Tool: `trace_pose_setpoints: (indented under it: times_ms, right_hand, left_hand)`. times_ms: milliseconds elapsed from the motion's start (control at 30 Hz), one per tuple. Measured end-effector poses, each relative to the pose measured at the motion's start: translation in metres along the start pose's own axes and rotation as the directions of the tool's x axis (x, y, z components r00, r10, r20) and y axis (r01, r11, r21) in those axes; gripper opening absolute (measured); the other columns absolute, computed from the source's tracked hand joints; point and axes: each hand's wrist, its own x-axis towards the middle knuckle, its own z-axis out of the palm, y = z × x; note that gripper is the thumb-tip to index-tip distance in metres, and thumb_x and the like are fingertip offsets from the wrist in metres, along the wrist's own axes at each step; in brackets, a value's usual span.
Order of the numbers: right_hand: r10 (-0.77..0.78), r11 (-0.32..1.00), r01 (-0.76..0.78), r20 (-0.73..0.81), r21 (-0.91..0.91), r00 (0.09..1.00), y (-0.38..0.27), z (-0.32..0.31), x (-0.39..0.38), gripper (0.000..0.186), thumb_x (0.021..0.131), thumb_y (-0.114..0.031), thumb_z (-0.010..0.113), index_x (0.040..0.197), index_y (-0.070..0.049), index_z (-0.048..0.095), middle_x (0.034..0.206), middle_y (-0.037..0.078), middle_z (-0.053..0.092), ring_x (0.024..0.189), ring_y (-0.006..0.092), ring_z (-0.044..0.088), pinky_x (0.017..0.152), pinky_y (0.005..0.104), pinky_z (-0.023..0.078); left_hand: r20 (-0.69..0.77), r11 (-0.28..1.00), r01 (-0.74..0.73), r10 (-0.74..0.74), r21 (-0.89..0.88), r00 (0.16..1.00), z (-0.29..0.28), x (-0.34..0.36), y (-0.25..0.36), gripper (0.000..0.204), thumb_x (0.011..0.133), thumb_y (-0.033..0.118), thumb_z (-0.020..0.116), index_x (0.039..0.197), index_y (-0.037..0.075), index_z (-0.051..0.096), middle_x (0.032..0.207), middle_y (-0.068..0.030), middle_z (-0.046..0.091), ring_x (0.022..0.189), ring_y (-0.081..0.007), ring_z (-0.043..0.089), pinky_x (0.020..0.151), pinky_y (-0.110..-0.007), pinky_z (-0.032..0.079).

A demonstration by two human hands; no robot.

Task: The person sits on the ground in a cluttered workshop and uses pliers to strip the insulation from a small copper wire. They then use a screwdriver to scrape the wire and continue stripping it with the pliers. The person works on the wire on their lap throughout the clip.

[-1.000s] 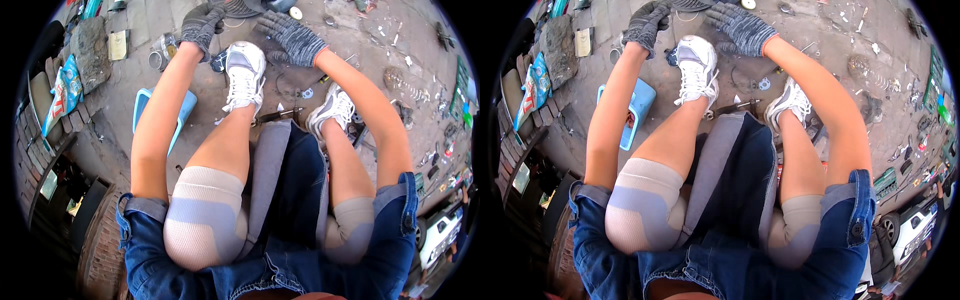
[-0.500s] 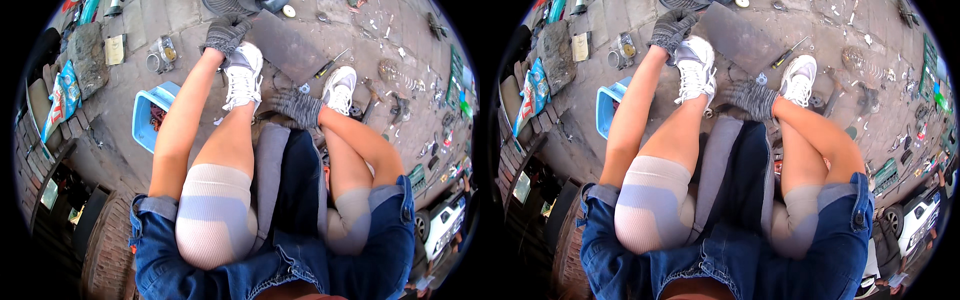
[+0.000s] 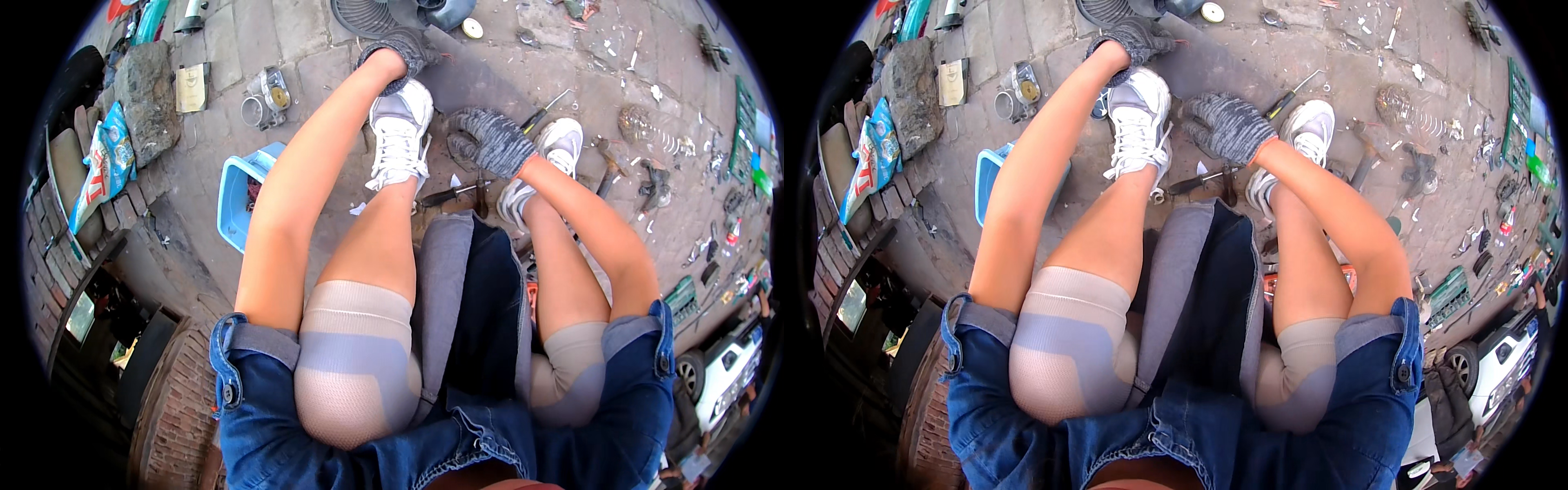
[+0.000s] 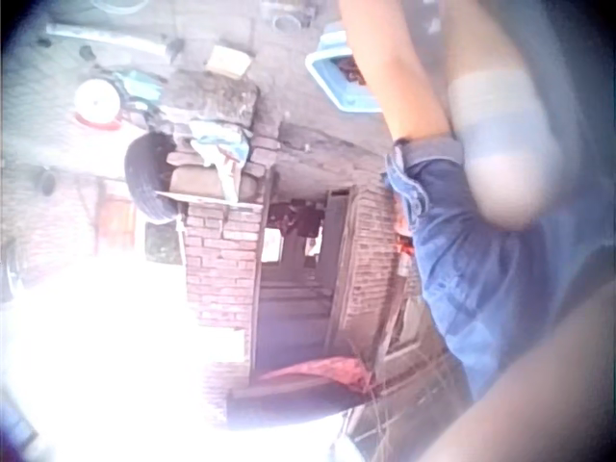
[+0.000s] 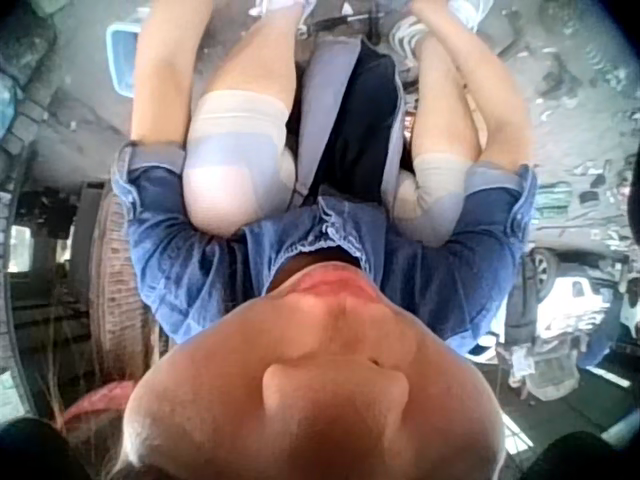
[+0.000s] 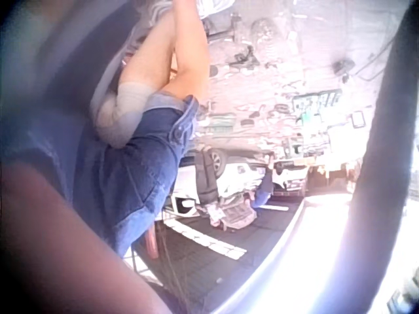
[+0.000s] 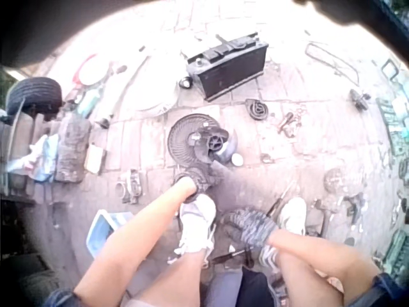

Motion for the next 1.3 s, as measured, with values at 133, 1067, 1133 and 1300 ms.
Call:
trace_pose_setpoints:
  times_ms: [133,1067,1133,1300]
  right_hand:
    - [0.022,0.999,-0.021,-0.012,0.042,1.000,0.008,-0.001,0.006,0.030,0.082,-0.026,0.052,0.102,-0.006,0.060,0.101,0.016,0.060,0.094,0.0334,0.056,0.084,0.0398,0.044]
    - [0.161,0.987,-0.158,-0.229,0.035,0.960,-0.064,-0.081,-0.026,0.046,0.073,-0.024,0.070,0.111,-0.002,0.056,0.112,0.011,0.058,0.108,0.0214,0.052,0.096,0.0344,0.037]
    - [0.161,0.987,-0.151,-0.241,0.059,0.957,-0.057,-0.078,-0.029,0.046,0.074,-0.024,0.069,0.111,-0.001,0.056,0.112,0.011,0.058,0.109,0.0218,0.051,0.097,0.0348,0.037]
    - [0.186,0.959,-0.115,-0.267,0.260,0.946,-0.067,-0.073,-0.042,0.044,0.075,-0.022,0.065,0.112,-0.001,0.055,0.114,0.012,0.057,0.111,0.0229,0.050,0.098,0.0359,0.035]
  left_hand:
    - [-0.057,0.997,0.075,-0.076,-0.020,0.995,0.003,-0.005,-0.006,0.046,0.081,0.049,0.052,0.099,0.008,0.065,0.091,-0.0198,0.063,0.083,-0.0337,0.060,0.077,-0.039,0.045]
    - [-0.286,0.962,0.082,-0.158,-0.261,0.945,-0.013,-0.038,-0.016,0.040,0.074,0.034,0.067,0.103,0.006,0.063,0.093,-0.0133,0.065,0.086,-0.0272,0.062,0.078,-0.034,0.047]
    - [-0.304,0.975,0.100,-0.158,-0.199,0.939,-0.015,-0.038,-0.014,0.036,0.074,0.028,0.070,0.103,0.007,0.063,0.094,-0.0130,0.065,0.086,-0.0252,0.062,0.078,-0.032,0.047]
    - [-0.338,0.975,0.078,-0.147,-0.210,0.929,-0.008,-0.033,-0.005,0.034,0.072,0.029,0.065,0.099,0.009,0.064,0.095,-0.0159,0.063,0.089,-0.0314,0.059,0.079,-0.039,0.045]
